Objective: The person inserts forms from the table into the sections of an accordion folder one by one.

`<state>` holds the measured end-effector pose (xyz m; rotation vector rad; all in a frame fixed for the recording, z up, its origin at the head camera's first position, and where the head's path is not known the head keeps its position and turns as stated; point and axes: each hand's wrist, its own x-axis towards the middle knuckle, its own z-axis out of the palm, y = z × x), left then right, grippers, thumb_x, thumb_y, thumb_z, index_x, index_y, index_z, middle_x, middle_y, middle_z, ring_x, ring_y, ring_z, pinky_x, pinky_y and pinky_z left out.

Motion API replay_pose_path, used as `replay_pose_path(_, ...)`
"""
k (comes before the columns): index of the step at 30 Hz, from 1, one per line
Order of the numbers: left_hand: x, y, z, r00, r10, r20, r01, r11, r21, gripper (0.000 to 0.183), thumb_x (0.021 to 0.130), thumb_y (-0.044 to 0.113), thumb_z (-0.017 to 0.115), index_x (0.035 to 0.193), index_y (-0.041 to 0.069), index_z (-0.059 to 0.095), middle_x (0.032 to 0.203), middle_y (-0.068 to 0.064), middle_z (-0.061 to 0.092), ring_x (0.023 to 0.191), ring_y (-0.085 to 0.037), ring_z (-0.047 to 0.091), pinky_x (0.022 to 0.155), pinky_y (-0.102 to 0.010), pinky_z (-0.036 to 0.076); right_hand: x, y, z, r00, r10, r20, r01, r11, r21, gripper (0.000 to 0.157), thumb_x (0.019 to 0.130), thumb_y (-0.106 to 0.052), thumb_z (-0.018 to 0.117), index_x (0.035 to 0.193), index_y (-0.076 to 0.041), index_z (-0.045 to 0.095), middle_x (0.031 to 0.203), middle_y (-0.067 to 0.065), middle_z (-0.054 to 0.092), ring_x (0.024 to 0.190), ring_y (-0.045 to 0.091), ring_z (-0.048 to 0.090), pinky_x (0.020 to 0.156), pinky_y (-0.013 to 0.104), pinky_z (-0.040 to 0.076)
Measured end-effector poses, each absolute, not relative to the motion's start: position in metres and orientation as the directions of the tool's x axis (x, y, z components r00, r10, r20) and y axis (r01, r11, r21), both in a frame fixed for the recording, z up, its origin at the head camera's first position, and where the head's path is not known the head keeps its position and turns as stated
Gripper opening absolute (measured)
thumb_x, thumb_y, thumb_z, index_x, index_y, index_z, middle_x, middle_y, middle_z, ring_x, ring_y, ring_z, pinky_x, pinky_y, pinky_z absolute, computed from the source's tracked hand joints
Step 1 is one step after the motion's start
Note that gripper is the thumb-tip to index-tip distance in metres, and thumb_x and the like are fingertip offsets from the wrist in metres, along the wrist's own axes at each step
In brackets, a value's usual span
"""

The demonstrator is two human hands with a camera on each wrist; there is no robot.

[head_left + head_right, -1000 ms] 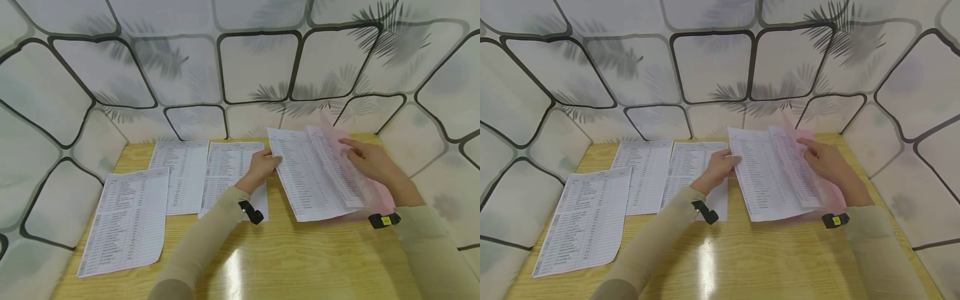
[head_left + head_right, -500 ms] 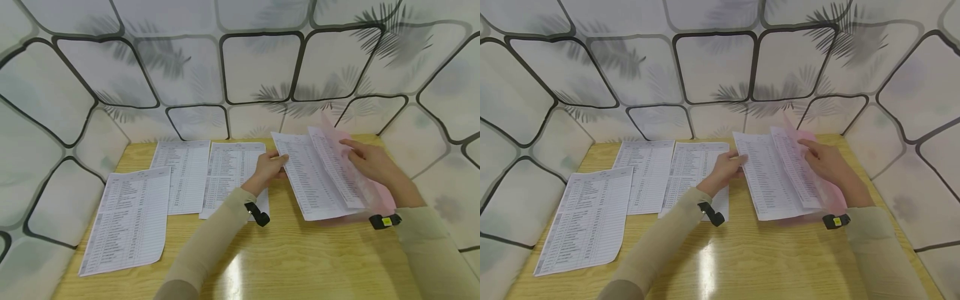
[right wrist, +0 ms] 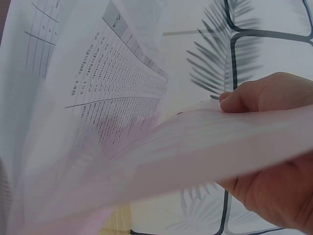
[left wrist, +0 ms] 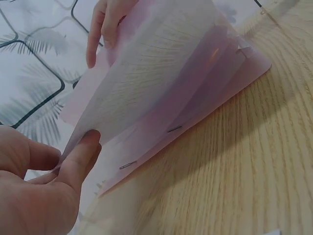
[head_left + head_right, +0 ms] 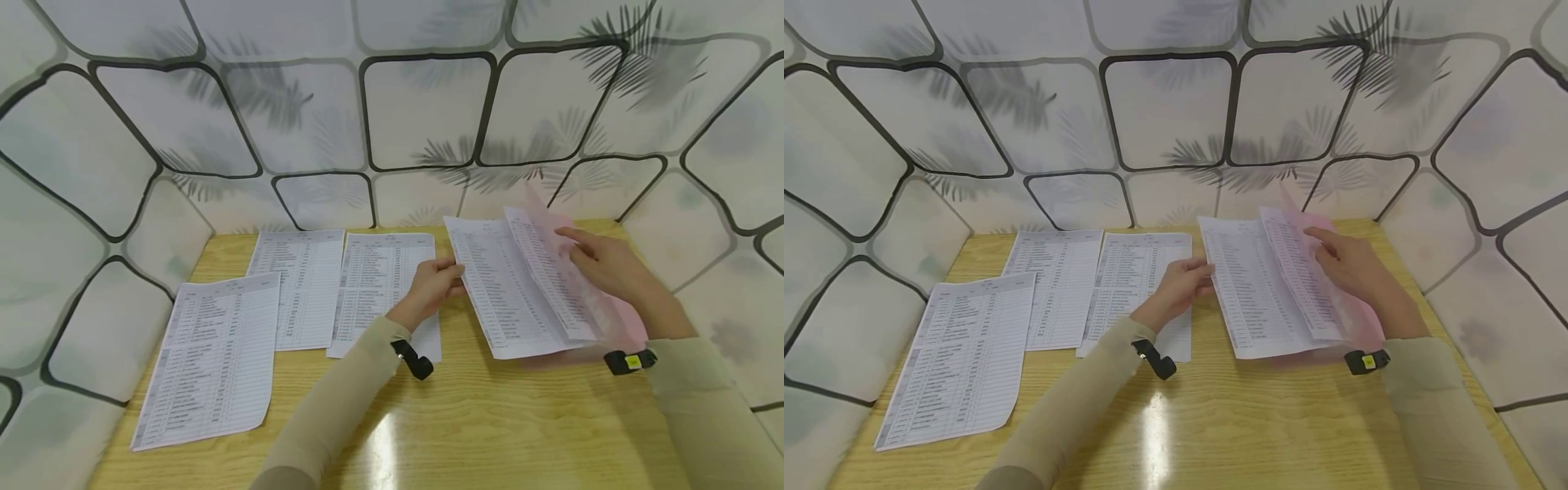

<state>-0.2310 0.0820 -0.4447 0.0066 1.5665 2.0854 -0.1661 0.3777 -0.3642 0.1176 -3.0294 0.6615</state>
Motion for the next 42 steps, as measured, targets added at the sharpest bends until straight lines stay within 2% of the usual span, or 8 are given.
replay_pose_path(4, -0.23, 0.085, -0.449, -0.867, 0.398, -0.301, -0.398, -0.188, 0.898, 0.042, 0.107, 0.007, 0.06, 0.147, -0.003, 0.057, 0.127, -0.023, 0.073, 0.104, -0.027, 0.078, 0.102, -0.046, 0.061, -0.166, 0.378, -0.364, -0.997, -0.065, 0.051, -0.081, 0.907, -0.413, 0.047, 0.108, -0.019, 0.043, 0.153, -0.006, 0.053, 0.07, 0.001, 0.039, 0.065, 0.019, 0.045, 0.053, 0.028, 0.033)
replay_pose_path(8, -0.228, 0.09, -0.449, -0.863, 0.408, -0.298, -0.403, -0.201, 0.893, 0.047, 0.106, 0.006, 0.061, 0.151, -0.004, 0.052, 0.129, -0.026, 0.072, 0.113, -0.036, 0.075, 0.103, -0.049, 0.06, -0.166, 0.379, -0.364, -0.996, -0.066, 0.053, -0.082, 0.908, -0.411, 0.047, 0.108, -0.018, 0.043, 0.152, -0.006, 0.053, 0.069, 0.001, 0.038, 0.065, 0.019, 0.045, 0.053, 0.028, 0.033)
replay_pose_path(19, -0.225, 0.105, -0.446, -0.87, 0.407, -0.278, -0.376, -0.182, 0.909, 0.042, 0.105, 0.006, 0.062, 0.145, -0.005, 0.058, 0.124, -0.029, 0.073, 0.111, -0.042, 0.074, 0.097, -0.048, 0.063, -0.167, 0.378, -0.363, -0.999, -0.051, 0.02, -0.055, 0.908, -0.414, 0.048, 0.109, -0.021, 0.042, 0.154, -0.007, 0.052, 0.078, 0.006, 0.05, 0.072, 0.021, 0.05, 0.055, 0.029, 0.034)
replay_pose_path(27, -0.226, 0.119, -0.449, -0.874, 0.408, -0.263, -0.367, -0.2, 0.909, 0.037, 0.105, 0.004, 0.061, 0.14, -0.007, 0.062, 0.118, -0.032, 0.074, 0.11, -0.047, 0.072, 0.088, -0.046, 0.066, -0.166, 0.377, -0.363, -0.996, -0.065, 0.062, -0.085, 0.908, -0.41, 0.046, 0.108, -0.017, 0.043, 0.151, -0.006, 0.055, 0.068, 0.0, 0.037, 0.059, 0.016, 0.042, 0.051, 0.027, 0.033)
replay_pose_path(35, -0.225, 0.13, -0.452, -0.876, 0.404, -0.263, -0.37, -0.214, 0.904, 0.036, 0.104, 0.002, 0.06, 0.138, -0.01, 0.061, 0.119, -0.036, 0.071, 0.112, -0.05, 0.07, 0.087, -0.047, 0.066, -0.166, 0.378, -0.364, -0.996, -0.071, 0.053, -0.087, 0.904, -0.418, 0.046, 0.109, -0.018, 0.043, 0.152, -0.005, 0.054, 0.066, -0.002, 0.035, 0.056, 0.014, 0.04, 0.049, 0.026, 0.033)
replay_pose_path(42, -0.224, 0.136, -0.452, -0.873, 0.407, -0.27, -0.376, -0.207, 0.903, 0.037, 0.104, 0.003, 0.061, 0.138, -0.01, 0.061, 0.119, -0.035, 0.072, 0.112, -0.05, 0.07, 0.094, -0.054, 0.062, -0.168, 0.379, -0.365, -0.995, -0.067, 0.068, -0.09, 0.903, -0.42, 0.045, 0.109, -0.017, 0.044, 0.151, -0.005, 0.055, 0.065, -0.003, 0.034, 0.052, 0.01, 0.037, 0.047, 0.025, 0.033)
